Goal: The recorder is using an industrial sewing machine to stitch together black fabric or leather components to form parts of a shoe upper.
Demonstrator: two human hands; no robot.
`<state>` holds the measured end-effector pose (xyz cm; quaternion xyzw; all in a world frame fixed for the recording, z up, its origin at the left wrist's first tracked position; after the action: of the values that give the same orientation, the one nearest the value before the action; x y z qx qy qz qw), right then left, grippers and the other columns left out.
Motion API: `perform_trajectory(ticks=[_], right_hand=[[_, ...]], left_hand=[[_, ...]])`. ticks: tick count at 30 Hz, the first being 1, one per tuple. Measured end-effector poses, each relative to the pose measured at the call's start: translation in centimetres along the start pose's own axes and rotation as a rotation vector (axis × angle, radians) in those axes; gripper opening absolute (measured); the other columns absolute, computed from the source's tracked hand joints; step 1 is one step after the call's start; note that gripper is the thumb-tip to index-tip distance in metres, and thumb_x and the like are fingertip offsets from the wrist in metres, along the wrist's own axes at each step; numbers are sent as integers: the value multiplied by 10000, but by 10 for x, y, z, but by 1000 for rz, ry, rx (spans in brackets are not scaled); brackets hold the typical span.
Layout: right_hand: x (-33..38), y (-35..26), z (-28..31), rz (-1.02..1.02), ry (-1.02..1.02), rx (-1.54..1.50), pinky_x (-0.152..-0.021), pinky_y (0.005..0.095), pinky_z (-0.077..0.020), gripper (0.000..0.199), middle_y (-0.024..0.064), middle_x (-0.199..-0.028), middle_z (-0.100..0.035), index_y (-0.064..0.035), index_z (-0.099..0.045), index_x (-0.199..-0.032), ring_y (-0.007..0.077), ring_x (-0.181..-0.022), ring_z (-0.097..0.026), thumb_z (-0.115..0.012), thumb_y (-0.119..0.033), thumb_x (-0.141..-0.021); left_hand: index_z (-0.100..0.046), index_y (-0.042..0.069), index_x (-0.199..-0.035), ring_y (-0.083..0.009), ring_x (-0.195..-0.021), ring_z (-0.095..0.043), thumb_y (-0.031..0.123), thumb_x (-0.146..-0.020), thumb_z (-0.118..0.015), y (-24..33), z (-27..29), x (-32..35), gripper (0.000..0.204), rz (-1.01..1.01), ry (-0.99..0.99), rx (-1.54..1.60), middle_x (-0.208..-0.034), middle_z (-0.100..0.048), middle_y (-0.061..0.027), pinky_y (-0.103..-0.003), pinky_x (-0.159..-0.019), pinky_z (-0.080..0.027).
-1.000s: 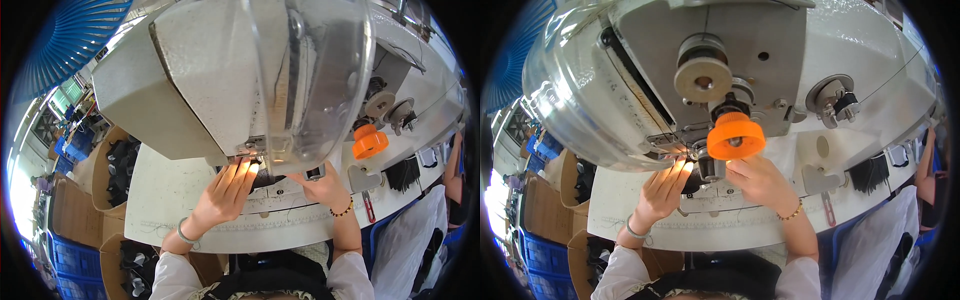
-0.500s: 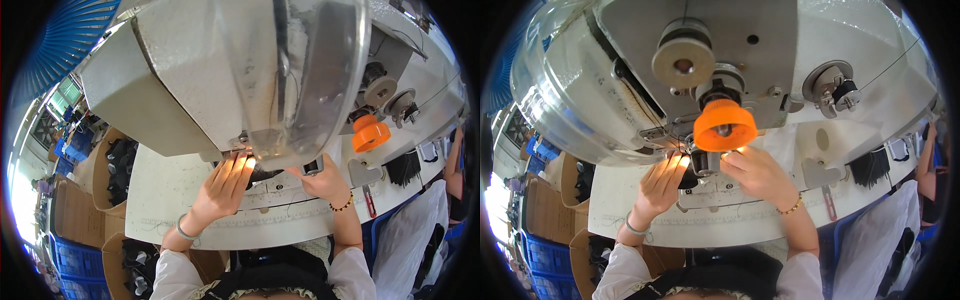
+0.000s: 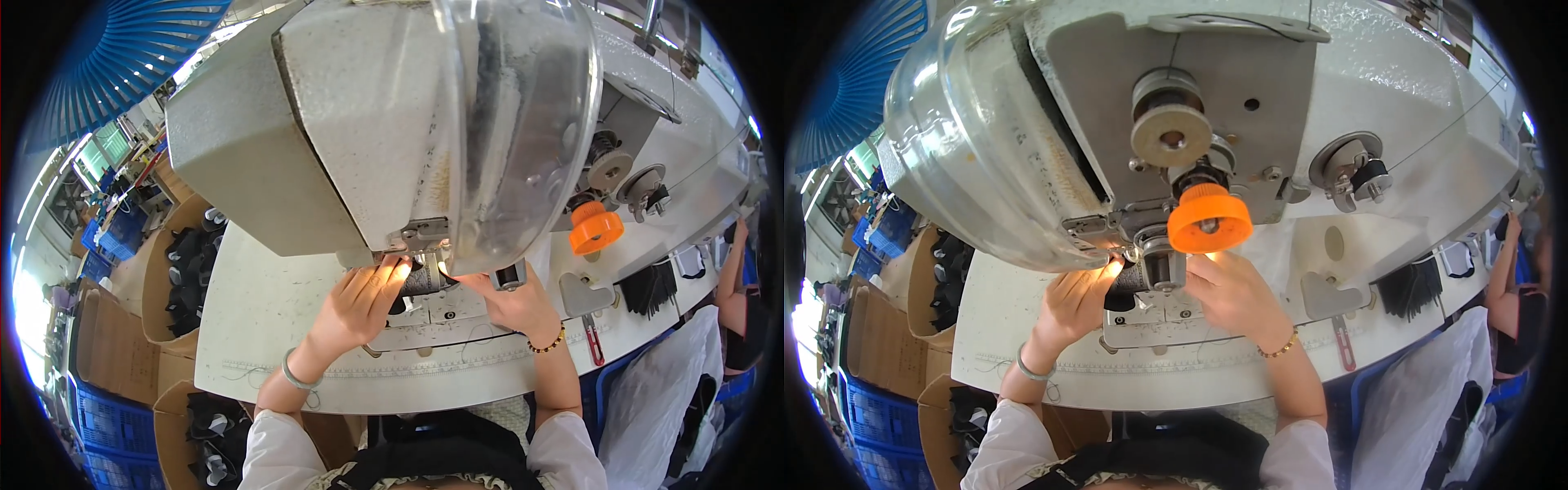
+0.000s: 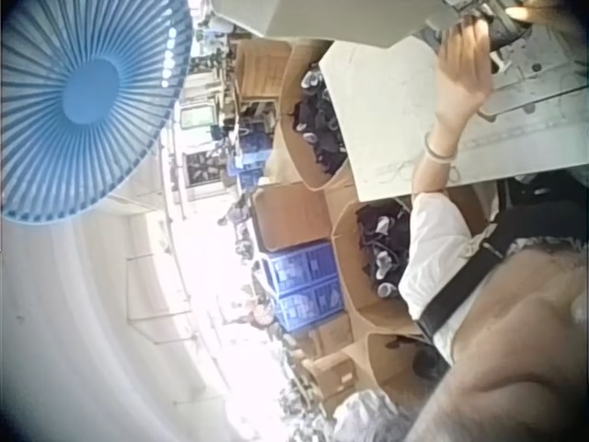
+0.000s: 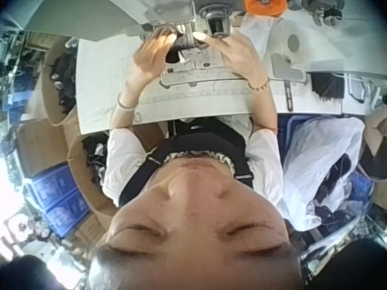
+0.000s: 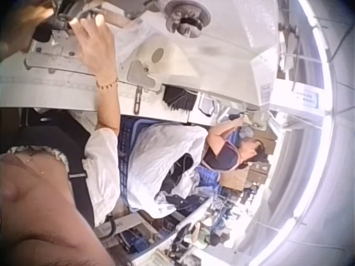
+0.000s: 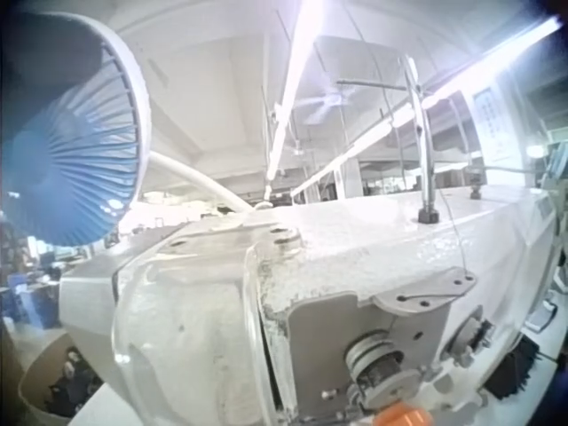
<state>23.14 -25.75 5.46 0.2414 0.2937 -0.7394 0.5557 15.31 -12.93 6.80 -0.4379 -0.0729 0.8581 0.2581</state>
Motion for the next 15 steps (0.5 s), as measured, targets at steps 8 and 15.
perform_trajectory(ticks=[8,15], right_hand=[[4,7,-3,-17,-22,58,-789,348,-434,481,65,-960,-591,-166,-657,-991,259,-869,-544,-559,66,-581],[-10,-5,18,72,172,-43,-596,329,-439,319,37,-909,-526,-46,-571,-863,261,-737,-504,-566,33,-555]], left_hand=[[-574,-72,-974,-179,-631,-543,-66,-615,-554,-1,-3,0,360,19,35,10,-925,-610,-171,-253,-551,-459],[-587,-67,-899,-181,-627,-564,-78,-654,-581,-2,0,0,245,40,121,43,-881,-621,-160,-251,-530,-460]])
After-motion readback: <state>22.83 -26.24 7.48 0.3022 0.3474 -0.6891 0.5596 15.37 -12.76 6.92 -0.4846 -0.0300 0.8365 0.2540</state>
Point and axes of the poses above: each hand's wrist, its own x-axis away from the middle knuckle, its own z-axis out of the back of the hand, y = z × x, the point moved 8 cm from there along -x, towards the middle knuckle
